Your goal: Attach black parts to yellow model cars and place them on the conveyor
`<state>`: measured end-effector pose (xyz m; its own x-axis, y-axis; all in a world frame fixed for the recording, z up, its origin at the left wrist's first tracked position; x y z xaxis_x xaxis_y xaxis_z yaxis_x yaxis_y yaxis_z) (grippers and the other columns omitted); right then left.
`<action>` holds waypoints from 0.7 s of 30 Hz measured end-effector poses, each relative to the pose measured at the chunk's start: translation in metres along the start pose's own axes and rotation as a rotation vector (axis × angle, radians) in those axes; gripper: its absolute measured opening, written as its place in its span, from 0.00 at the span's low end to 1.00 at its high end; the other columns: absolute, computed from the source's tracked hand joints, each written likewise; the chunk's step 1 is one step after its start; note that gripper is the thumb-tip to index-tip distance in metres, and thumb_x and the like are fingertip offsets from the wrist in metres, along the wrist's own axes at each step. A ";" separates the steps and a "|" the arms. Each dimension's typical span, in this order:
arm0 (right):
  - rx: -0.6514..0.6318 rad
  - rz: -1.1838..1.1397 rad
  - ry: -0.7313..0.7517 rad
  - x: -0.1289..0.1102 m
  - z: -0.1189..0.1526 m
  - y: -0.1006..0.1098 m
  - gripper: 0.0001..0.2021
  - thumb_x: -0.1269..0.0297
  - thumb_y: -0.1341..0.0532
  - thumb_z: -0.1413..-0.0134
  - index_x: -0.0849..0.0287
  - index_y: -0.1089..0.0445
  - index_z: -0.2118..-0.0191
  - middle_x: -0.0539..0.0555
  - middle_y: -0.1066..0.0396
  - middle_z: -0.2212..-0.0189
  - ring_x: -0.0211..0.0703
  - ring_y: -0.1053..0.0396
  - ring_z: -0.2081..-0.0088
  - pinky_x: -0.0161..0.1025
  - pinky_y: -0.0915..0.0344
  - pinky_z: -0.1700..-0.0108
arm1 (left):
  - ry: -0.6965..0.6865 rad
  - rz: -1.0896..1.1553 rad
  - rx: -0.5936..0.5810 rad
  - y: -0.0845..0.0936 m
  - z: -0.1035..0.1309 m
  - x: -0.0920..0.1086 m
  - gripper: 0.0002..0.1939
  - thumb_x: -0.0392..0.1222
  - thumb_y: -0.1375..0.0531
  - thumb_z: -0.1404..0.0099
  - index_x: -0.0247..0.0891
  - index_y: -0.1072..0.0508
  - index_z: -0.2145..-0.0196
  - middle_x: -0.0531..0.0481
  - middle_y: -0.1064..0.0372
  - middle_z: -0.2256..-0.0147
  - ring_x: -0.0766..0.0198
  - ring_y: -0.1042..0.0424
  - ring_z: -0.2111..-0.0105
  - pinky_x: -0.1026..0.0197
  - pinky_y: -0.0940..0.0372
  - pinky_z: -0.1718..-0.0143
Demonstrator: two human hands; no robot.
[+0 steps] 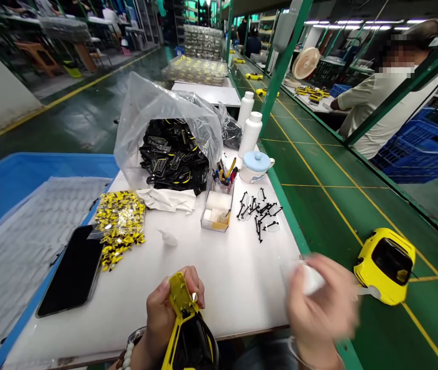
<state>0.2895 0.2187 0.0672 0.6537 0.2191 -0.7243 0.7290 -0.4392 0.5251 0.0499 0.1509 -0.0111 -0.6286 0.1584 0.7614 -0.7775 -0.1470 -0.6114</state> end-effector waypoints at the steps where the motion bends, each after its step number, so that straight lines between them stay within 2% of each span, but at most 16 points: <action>1: -0.024 0.075 -0.037 0.005 -0.002 -0.019 0.20 0.48 0.45 0.41 0.60 0.34 0.53 0.58 0.33 0.61 0.49 0.33 0.62 0.54 0.35 0.56 | 0.003 0.002 0.002 -0.001 0.000 0.001 0.26 0.63 0.49 0.38 0.36 0.33 0.76 0.52 0.37 0.78 0.65 0.37 0.77 0.61 0.44 0.73; 4: -0.116 0.259 -0.194 0.033 -0.011 -0.074 0.17 0.59 0.39 0.42 0.65 0.34 0.52 0.58 0.33 0.58 0.46 0.32 0.61 0.51 0.34 0.55 | 0.027 0.004 0.017 -0.001 -0.002 0.003 0.27 0.64 0.47 0.40 0.36 0.33 0.77 0.52 0.37 0.79 0.65 0.37 0.78 0.61 0.43 0.74; 6: -0.138 0.330 -0.291 0.054 -0.015 -0.096 0.14 0.61 0.39 0.41 0.64 0.34 0.53 0.58 0.33 0.57 0.45 0.32 0.59 0.49 0.32 0.55 | 0.060 0.029 0.027 0.000 -0.003 0.002 0.27 0.65 0.46 0.41 0.36 0.33 0.78 0.52 0.37 0.79 0.65 0.37 0.78 0.62 0.43 0.74; 9: -0.162 0.341 -0.339 0.071 -0.018 -0.108 0.10 0.62 0.39 0.40 0.63 0.32 0.56 0.55 0.31 0.57 0.44 0.31 0.57 0.48 0.32 0.54 | 0.075 0.089 0.029 0.002 -0.007 -0.002 0.26 0.64 0.44 0.43 0.36 0.32 0.79 0.52 0.36 0.80 0.65 0.36 0.79 0.63 0.43 0.75; 11: -0.158 0.300 -0.308 0.069 -0.021 -0.102 0.08 0.62 0.39 0.40 0.62 0.31 0.59 0.54 0.31 0.57 0.45 0.32 0.56 0.50 0.33 0.51 | 0.068 0.107 0.028 0.004 -0.010 -0.005 0.26 0.64 0.43 0.44 0.35 0.30 0.79 0.52 0.35 0.81 0.65 0.36 0.80 0.63 0.43 0.76; 15: -0.078 0.124 -0.176 0.033 -0.022 -0.068 0.08 0.61 0.38 0.41 0.62 0.28 0.62 0.55 0.30 0.58 0.47 0.33 0.52 0.53 0.36 0.47 | 0.105 0.152 0.020 0.007 -0.016 -0.010 0.26 0.63 0.39 0.50 0.34 0.29 0.82 0.52 0.35 0.82 0.65 0.35 0.82 0.63 0.42 0.78; 18: -0.133 -0.110 -0.092 -0.011 -0.006 -0.050 0.11 0.56 0.39 0.41 0.59 0.26 0.62 0.55 0.26 0.63 0.45 0.29 0.58 0.45 0.29 0.55 | 0.129 0.169 0.006 0.006 -0.015 -0.010 0.25 0.63 0.38 0.51 0.35 0.29 0.82 0.52 0.35 0.82 0.65 0.35 0.81 0.64 0.42 0.78; 21: -0.216 -0.313 -0.086 -0.053 0.020 -0.039 0.08 0.57 0.35 0.46 0.55 0.25 0.64 0.52 0.24 0.67 0.41 0.26 0.66 0.37 0.27 0.65 | 0.097 0.062 -0.037 0.001 -0.008 -0.003 0.26 0.63 0.44 0.42 0.36 0.30 0.78 0.51 0.34 0.79 0.65 0.35 0.78 0.63 0.41 0.74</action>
<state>0.2225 0.2069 0.0765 0.3805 0.2352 -0.8944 0.9223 -0.1672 0.3484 0.0514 0.1577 -0.0158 -0.6724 0.2442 0.6988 -0.7363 -0.1235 -0.6653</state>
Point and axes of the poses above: each hand's wrist, its own z-axis away from the middle knuckle, its own y-axis out of the back of the hand, x = y × z, the point moved 8 cm from there along -z, towards the middle knuckle
